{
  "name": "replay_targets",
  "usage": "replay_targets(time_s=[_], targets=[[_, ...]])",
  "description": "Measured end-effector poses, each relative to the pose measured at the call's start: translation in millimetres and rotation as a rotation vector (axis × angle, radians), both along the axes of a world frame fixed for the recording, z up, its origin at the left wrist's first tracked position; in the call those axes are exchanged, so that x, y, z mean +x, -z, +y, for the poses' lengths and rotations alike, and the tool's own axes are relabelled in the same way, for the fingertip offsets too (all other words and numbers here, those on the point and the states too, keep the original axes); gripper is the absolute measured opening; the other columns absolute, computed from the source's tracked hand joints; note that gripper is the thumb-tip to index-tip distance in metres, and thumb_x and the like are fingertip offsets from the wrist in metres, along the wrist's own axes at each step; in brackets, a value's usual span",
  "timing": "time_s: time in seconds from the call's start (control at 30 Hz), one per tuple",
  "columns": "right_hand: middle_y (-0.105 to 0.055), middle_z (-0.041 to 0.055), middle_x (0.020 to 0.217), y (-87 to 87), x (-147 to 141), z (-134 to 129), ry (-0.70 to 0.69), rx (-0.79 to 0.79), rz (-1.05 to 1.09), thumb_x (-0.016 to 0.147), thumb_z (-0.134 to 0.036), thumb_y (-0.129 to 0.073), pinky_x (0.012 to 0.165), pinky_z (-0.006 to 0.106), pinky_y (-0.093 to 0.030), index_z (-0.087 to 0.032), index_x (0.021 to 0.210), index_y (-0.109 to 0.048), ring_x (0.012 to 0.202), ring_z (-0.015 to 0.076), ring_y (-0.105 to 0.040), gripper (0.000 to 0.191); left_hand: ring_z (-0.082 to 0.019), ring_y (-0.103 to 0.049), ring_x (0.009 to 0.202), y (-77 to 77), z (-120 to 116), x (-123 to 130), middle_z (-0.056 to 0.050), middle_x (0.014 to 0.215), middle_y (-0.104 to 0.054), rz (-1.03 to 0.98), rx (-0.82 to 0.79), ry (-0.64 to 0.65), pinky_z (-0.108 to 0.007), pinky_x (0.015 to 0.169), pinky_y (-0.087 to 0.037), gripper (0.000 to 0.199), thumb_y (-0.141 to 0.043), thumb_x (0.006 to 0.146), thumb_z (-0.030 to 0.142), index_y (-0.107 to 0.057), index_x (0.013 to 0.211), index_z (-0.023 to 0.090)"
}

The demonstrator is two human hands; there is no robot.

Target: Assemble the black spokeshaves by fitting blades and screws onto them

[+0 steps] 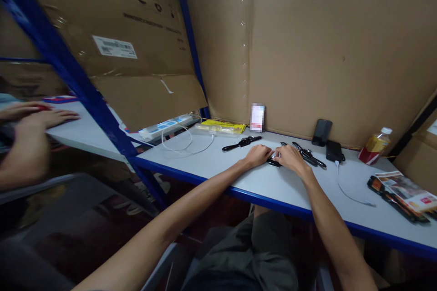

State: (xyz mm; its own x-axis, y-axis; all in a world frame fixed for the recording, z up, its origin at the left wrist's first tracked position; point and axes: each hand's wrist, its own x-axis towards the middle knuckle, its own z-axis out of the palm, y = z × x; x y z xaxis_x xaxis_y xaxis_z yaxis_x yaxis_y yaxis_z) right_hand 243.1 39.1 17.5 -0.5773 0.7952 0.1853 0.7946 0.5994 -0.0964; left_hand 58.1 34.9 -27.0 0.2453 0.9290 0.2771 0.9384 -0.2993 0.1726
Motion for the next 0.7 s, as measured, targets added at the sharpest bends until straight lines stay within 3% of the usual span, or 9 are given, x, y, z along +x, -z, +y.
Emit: replay_targets(time_s=[0.5,0.7], targets=[[-0.076,0.0092,0.093,-1.8,-9,-10,0.023,0.071,-0.139,0.097,-0.037,-0.06,0.069,0.027,-0.038,-0.02,0.09,-0.073,0.09,0.0237,-0.07,0.022,-0.026,-0.07,0.094,1.5,1,0,-0.016,0.099,-0.075,-0.023,-0.027,-0.004,-0.032,0.077,-0.042,0.044,-0.041,0.105,0.04,-0.077,0.093,0.018],[-0.076,0.0165,0.103,-2.9,-18,-18,0.06,0.087,-0.245,0.099,-0.031,-0.047,0.075,0.031,-0.043,-0.016,0.111,-0.071,0.095,0.0298,-0.072,0.03,-0.026,-0.07,0.094,-0.4,0,0,-0.015,0.1,-0.076,-0.026,-0.036,-0.018,-0.032,0.077,-0.042,0.045,-0.04,0.105,0.041,-0.077,0.09,0.019]])
